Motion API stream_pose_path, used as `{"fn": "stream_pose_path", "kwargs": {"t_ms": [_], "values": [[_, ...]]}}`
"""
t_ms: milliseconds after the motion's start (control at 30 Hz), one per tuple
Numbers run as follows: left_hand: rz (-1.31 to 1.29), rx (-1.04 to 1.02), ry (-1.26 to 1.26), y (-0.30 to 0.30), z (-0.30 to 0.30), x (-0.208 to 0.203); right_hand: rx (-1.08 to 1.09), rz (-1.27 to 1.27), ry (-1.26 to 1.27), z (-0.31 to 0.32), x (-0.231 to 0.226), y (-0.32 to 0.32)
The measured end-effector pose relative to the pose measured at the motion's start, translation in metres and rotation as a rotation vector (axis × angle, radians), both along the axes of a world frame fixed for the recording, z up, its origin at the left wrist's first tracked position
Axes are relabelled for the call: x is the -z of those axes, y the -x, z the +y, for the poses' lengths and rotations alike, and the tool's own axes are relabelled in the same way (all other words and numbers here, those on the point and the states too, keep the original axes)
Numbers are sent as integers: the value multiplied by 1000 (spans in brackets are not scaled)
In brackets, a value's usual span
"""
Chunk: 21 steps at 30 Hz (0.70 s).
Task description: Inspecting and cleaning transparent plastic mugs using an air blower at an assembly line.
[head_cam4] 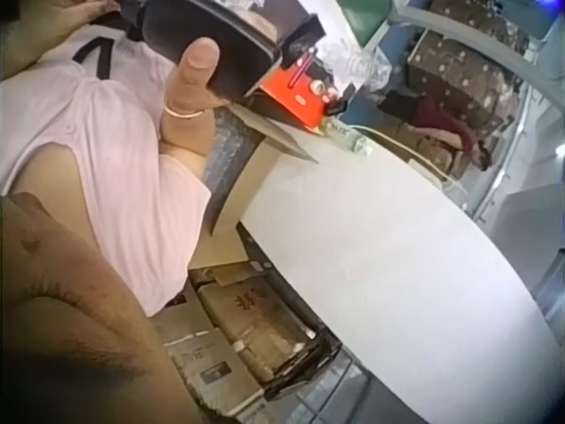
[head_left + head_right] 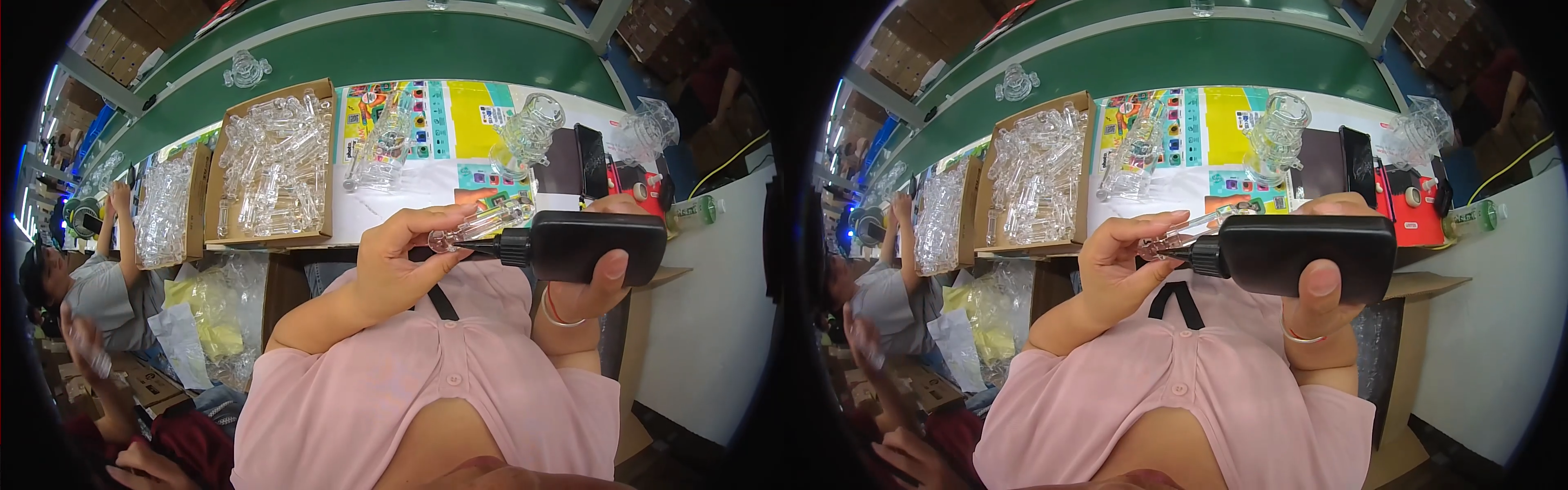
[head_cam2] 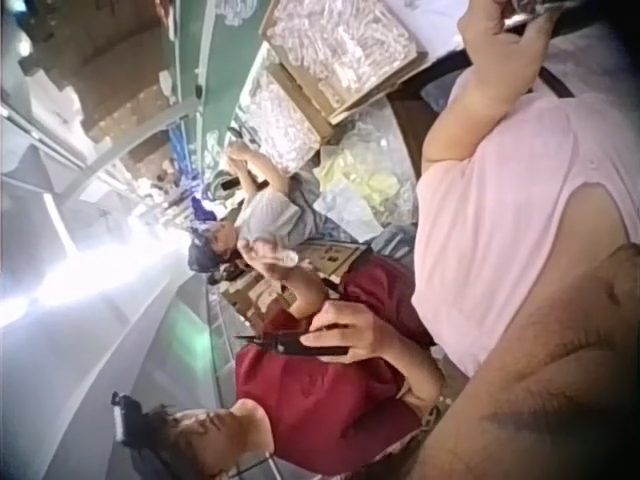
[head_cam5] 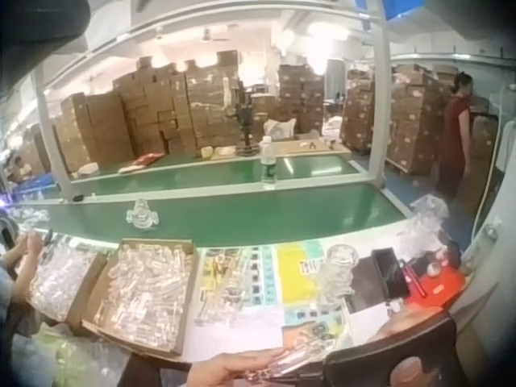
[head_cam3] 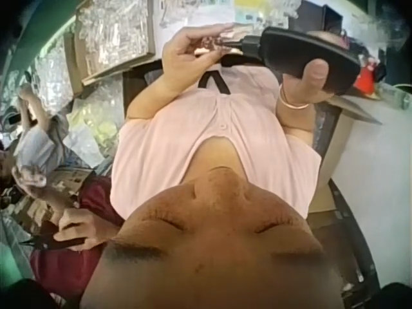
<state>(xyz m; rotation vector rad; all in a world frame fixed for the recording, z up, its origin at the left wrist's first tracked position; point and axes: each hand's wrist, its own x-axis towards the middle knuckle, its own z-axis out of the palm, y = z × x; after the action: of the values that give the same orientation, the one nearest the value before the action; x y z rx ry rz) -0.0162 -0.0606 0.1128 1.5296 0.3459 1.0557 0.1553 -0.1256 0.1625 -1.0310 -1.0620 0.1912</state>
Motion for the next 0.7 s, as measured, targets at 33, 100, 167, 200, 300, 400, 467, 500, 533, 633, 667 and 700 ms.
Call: {"fn": "stream_pose_path", "kwargs": {"t_ms": [33,100,167,200,300,400,467,500,533,633,667,700], "values": [[-6,3,-7,0,0,0,42,-36,15,-1,0,1],[-12,5,-12,0,0,1,58,-48,38,-4,2,2],[-21,16,16,0,0,0,75,-61,61,-6,3,2],[-21,17,17,0,0,0,84,-114,55,-7,4,0],[-44,11,-15,0,0,1,88,-155,59,-11,4,3],[-62,15,-2,0,0,2,78,-158,46,-12,7,3],[-91,13,-13,0,0,4,76,-174,25,-12,8,4],[-91,14,-12,0,0,4,80,-166,36,-13,8,5],[-71,-2,-40,1,0,5,83,-158,47,-13,8,6],[-41,-18,-91,2,2,5,85,-141,71,-13,8,6],[-31,-22,-115,2,2,6,85,-140,73,-13,8,6],[-30,-23,-113,3,2,6,75,-114,88,-11,7,6]]}}
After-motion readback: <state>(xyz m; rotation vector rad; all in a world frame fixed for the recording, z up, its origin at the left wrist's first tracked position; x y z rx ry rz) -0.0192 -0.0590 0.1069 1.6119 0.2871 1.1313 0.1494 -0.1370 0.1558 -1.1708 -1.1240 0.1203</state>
